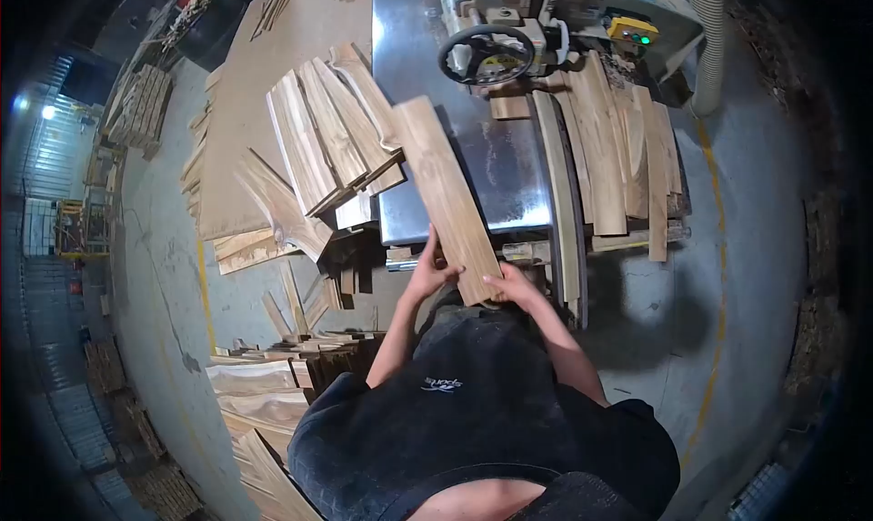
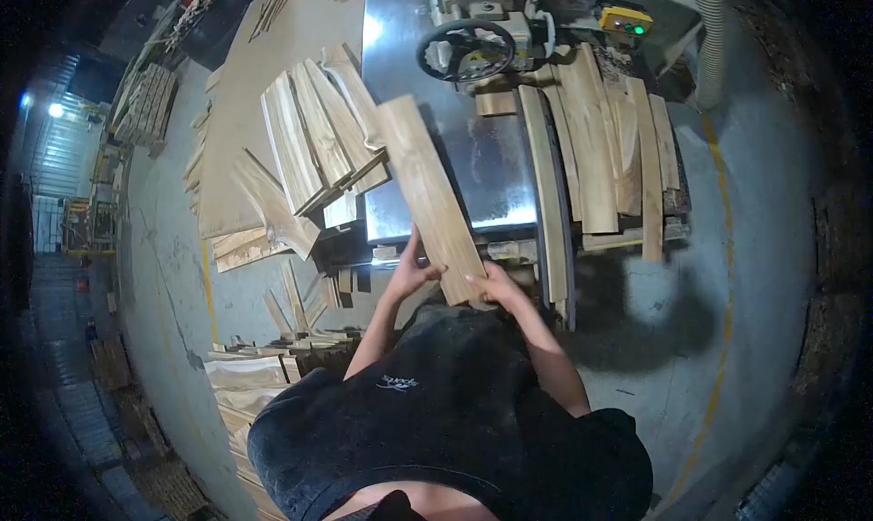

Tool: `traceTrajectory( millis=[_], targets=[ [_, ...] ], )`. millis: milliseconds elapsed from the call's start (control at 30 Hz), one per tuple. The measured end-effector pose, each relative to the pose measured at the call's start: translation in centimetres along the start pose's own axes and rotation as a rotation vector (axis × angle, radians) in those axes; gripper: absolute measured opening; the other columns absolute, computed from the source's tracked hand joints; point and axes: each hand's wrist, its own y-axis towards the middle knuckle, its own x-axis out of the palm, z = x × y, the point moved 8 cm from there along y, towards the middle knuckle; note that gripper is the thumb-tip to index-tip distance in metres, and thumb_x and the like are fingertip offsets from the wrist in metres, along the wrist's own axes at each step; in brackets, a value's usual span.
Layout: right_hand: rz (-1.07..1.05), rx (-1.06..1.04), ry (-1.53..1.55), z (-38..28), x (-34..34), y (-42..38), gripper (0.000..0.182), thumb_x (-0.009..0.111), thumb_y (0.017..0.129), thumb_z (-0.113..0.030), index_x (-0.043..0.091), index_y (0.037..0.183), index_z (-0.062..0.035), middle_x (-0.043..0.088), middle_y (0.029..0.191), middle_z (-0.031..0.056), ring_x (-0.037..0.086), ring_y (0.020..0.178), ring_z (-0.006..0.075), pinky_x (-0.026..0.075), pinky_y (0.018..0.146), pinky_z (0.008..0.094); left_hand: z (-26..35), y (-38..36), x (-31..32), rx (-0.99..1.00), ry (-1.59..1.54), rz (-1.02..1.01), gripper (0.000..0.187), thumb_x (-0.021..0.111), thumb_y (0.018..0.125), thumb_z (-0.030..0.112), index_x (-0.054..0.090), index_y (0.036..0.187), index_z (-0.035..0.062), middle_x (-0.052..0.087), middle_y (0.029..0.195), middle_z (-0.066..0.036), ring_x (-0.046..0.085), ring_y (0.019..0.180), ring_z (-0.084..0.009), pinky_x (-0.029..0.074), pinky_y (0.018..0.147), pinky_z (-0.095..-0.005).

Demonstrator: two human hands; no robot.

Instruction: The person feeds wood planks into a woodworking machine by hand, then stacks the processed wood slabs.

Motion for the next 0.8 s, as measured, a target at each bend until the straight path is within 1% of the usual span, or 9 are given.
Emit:
traceTrajectory(
  millis=[67, 100, 200, 333, 500, 533, 567, 667, 800],
  targets=[
    [0.042, -0.011, 0.062, 1.5, -0.5, 0.3, 0.043, 0.070, 0.088, -0.029, 0.058, 0.124, -0.0093, 0.066, 0.103, 0.0042, 0.064, 0.086, 0.0131, 0.051, 0.075, 0.0261, -0.2, 1.7, 0.8, 0.240, 0.296, -0.023, 0.112, 0.076, 0.078, 0.005, -0.005, 0.154, 0.0169, 0.064, 0.117, -0.018, 0.066, 0.091, -0.0210, 0.054, 0.075, -0.0323],
    [0.015, 0.029, 0.218, 6.4, -0.3, -3.6, 0.042, 0.071, 0.088, -0.029, 0.058, 0.121, -0.0061, 0.066, 0.103, 0.0044, 0.064, 0.086, 0.0134, 0.051, 0.075, 0.0261, -1.3, -1.8, 3.8, 0.200, 0.312, -0.049, 0.112, 0.076, 0.078, 0.005, -0.005, 0.154, 0.0169, 0.064, 0.117, -0.018, 0.066, 0.091, -0.0210, 0.054, 0.075, -0.0323],
    [0.125, 0.036, 0.359, 9.0, -2.7, -5.7, 0.043, 0.072, 0.087, -0.030, 0.059, 0.116, -0.0009, 0.066, 0.103, 0.0054, 0.064, 0.087, 0.0141, 0.051, 0.076, 0.0264, 0.0, -1.0, 7.8, 0.169, 0.644, 0.003, 0.106, 0.071, 0.081, 0.046, 0.004, 0.154, 0.0092, 0.068, 0.093, -0.028, 0.069, 0.082, -0.0384, 0.053, 0.069, -0.0409],
    [0.203, 0.009, 0.598, 10.2, -4.0, -6.5, 0.035, 0.071, 0.088, -0.022, 0.060, 0.113, -0.0004, 0.065, 0.104, 0.0076, 0.064, 0.093, 0.0157, 0.052, 0.076, 0.0258, 0.6, 0.8, 10.5, 0.098, 0.918, -0.030, 0.106, 0.068, 0.079, 0.058, 0.010, 0.153, 0.0077, 0.066, 0.087, -0.031, 0.066, 0.082, -0.0452, 0.052, 0.068, -0.0445],
    [0.198, -0.185, 1.079, 8.4, -3.2, -6.6, 0.030, 0.066, 0.092, -0.019, 0.056, 0.111, 0.0016, 0.064, 0.105, 0.0118, 0.064, 0.100, 0.0205, 0.055, 0.082, 0.0282, 1.4, 5.3, 12.4, 0.113, 0.898, -0.013, 0.107, 0.066, 0.080, 0.059, 0.010, 0.152, 0.0040, 0.065, 0.093, -0.034, 0.064, 0.089, -0.0485, 0.052, 0.073, -0.0464],
    [0.190, -0.077, 1.030, 8.7, -3.0, -6.0, 0.038, 0.059, 0.096, -0.033, 0.054, 0.111, 0.0016, 0.064, 0.108, 0.0160, 0.066, 0.099, 0.0213, 0.055, 0.077, 0.0286, 1.6, 6.5, 12.7, 0.114, 0.914, 0.031, 0.106, 0.066, 0.080, 0.058, 0.010, 0.151, 0.0033, 0.066, 0.090, -0.031, 0.065, 0.085, -0.0469, 0.052, 0.070, -0.0468],
    [0.187, -0.084, 1.027, 8.3, -3.2, -5.4, 0.038, 0.059, 0.096, -0.033, 0.054, 0.111, 0.0016, 0.064, 0.108, 0.0160, 0.066, 0.099, 0.0213, 0.055, 0.077, 0.0286, 1.8, 7.7, 12.5, 0.117, 0.928, 0.077, 0.105, 0.066, 0.081, 0.058, 0.009, 0.151, 0.0026, 0.067, 0.086, -0.028, 0.066, 0.080, -0.0454, 0.052, 0.067, -0.0473],
    [0.276, -0.074, 0.569, 4.4, -3.4, -5.2, 0.049, 0.044, 0.097, -0.055, 0.059, 0.097, -0.0085, 0.069, 0.088, 0.0081, 0.069, 0.076, 0.0189, 0.049, 0.064, 0.0249, 2.8, 10.7, 11.8, 0.150, 0.923, 0.113, 0.106, 0.068, 0.080, 0.056, 0.010, 0.151, 0.0017, 0.066, 0.089, -0.031, 0.065, 0.085, -0.0469, 0.053, 0.071, -0.0487],
    [0.384, -0.056, 0.452, 0.9, -5.3, -2.6, 0.043, 0.048, 0.098, -0.048, 0.061, 0.090, -0.0078, 0.065, 0.070, 0.0042, 0.063, 0.058, 0.0129, 0.043, 0.048, 0.0254, 4.8, 14.0, 10.7, 0.091, 0.861, 0.126, 0.107, 0.070, 0.078, 0.054, 0.012, 0.151, 0.0030, 0.065, 0.101, -0.031, 0.064, 0.095, -0.0463, 0.052, 0.079, -0.0476]
  ],
)
